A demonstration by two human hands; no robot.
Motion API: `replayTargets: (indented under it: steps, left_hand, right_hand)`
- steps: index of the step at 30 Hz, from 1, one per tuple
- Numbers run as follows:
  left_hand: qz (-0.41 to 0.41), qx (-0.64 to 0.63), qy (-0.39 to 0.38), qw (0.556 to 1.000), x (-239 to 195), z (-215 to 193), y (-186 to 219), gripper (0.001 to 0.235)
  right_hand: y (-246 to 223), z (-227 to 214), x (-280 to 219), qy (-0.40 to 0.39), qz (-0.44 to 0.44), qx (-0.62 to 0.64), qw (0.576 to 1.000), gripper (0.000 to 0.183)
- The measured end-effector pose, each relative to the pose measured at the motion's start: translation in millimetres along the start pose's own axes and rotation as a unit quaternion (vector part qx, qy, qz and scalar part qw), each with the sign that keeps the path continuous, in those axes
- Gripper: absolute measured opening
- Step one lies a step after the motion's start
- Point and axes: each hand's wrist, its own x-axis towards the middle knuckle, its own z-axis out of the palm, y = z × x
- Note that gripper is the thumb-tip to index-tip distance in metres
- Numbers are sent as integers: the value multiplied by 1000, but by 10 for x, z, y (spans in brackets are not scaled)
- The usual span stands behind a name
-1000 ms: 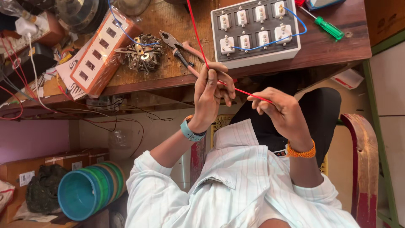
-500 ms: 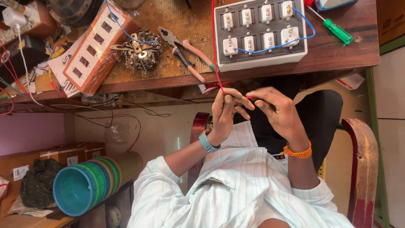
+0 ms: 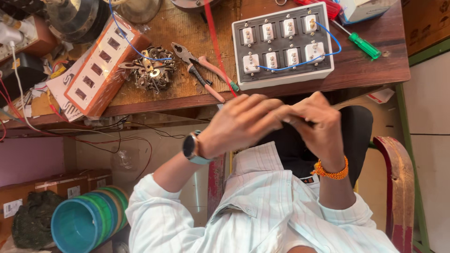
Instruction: The person strips the insulation from blue and red wires using pliers, then uses a screwdriver to connect the wires to terminals on a multi-socket electrical board. The person repeats this process for multiple sockets, securing each wire into place.
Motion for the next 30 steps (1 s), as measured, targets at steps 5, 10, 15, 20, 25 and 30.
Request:
replayTargets:
  steps: [5,10,15,20,25,30]
  left_hand:
    - [-50,25,-21,998,-5,-24,-112,36]
    - [-78,13,33,996,87,177,-336,19]
    - [-132,-4,96,987,371,395,-842,1]
    - [-172,30,126,977,369,380,-1014,4]
    - [-221,17,116,968,370,459,-1044,10]
    - [-245,53,101,963,355,543,-1139,14]
  right_hand:
    - [21,-256,186,-5,6,-61,998,18]
    - [320,-464,550,-28,-120,-161,979,14]
    - [816,-605,1005,-6,-101,-161,982,16]
    - [1106,-630,1278,1,-121,-148,981,20]
    - [1198,-547,1311,-9,-140,-138,980,10]
    - [1262,-513,1298,-13,-111,-122,986,10]
